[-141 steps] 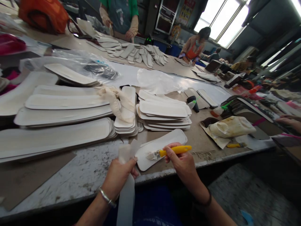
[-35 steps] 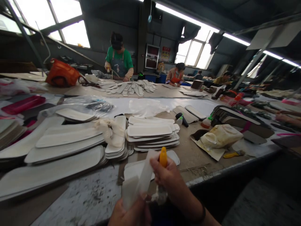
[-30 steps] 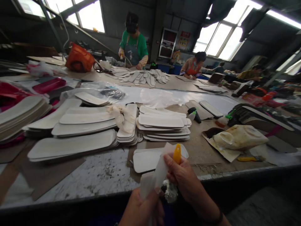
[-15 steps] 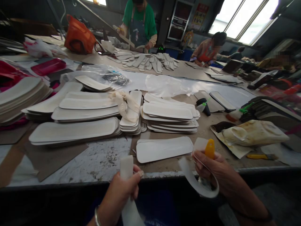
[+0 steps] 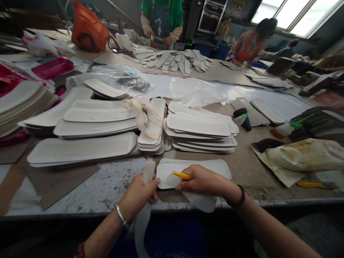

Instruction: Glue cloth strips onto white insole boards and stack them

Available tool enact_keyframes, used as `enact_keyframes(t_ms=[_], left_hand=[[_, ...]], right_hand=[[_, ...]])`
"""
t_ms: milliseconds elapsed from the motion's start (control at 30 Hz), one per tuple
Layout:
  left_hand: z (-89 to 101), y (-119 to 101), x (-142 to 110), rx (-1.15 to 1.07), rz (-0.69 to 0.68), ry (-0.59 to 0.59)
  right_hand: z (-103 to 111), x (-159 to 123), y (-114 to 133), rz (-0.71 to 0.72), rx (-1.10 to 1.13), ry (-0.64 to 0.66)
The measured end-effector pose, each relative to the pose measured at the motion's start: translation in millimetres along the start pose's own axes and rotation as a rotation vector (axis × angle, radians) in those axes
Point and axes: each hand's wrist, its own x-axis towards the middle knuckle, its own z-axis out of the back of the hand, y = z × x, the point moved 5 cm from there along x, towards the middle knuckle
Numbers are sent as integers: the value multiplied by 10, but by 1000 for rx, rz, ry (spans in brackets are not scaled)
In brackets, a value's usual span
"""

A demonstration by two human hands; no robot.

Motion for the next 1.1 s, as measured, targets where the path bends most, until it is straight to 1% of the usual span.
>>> enact_keyframes(t_ms=[67,133,200,267,467,667,800,967,1033,1100], left_hand=[[5,-24,7,11,9,43],[9,-38,12,17,15,71],[15,-36,18,17,21,84],[17,-20,26,15,26,91],[34,-10,40,12,27,92],[51,-52,56,22,49,87],[26,-32,105,69,74,56],[-7,-18,136,114,73,17],[-9,-20,125,112,67,12],[-6,-23,106,106,62,7]], right_hand=[[-7,134,65,-60,-37,159],[2,242,113,-102,-102,267],[16,334,132,-138,-178,325],[29,413,134,-157,-249,350],[28,571,158,-129,-361,377],[0,629,197,-138,-447,378],[-27,650,223,-133,-464,368],[3,541,262,-121,-492,336],[53,449,244,-109,-468,289],[117,367,190,-98,-425,204]])
